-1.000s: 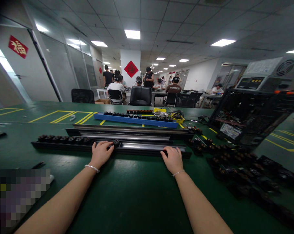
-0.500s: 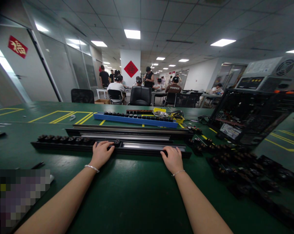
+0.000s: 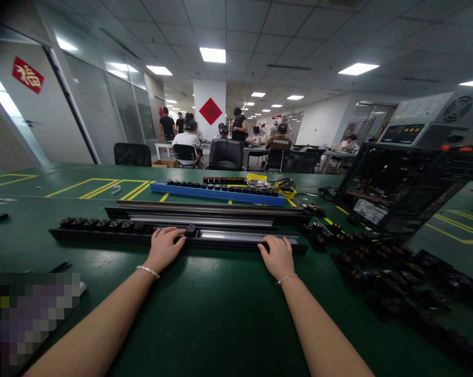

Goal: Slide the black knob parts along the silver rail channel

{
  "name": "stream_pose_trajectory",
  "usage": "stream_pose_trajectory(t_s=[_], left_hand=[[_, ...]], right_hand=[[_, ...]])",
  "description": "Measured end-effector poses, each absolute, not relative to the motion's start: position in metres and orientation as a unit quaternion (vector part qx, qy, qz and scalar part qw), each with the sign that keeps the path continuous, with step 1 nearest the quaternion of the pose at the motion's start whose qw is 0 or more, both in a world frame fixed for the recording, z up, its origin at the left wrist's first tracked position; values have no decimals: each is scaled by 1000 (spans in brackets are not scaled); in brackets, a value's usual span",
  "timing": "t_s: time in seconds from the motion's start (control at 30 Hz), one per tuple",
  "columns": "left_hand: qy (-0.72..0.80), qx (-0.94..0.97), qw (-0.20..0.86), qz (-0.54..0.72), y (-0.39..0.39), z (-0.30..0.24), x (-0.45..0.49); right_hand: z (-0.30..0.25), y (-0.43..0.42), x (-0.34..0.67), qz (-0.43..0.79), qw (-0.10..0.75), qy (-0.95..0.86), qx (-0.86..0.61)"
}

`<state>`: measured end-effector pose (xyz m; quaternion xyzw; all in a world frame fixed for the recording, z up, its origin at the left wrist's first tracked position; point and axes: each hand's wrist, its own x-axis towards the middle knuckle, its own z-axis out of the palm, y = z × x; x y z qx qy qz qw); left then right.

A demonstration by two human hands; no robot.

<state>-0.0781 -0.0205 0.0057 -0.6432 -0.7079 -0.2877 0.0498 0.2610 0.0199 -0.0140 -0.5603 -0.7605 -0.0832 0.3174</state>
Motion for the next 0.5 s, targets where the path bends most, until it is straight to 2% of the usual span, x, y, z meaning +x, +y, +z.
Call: stream_pose_trajectory(t_s=[0.5], left_hand=[[-699, -654, 47, -286, -20, 4, -80]], right_hand=[[-12, 18, 260, -76, 305, -762, -566]])
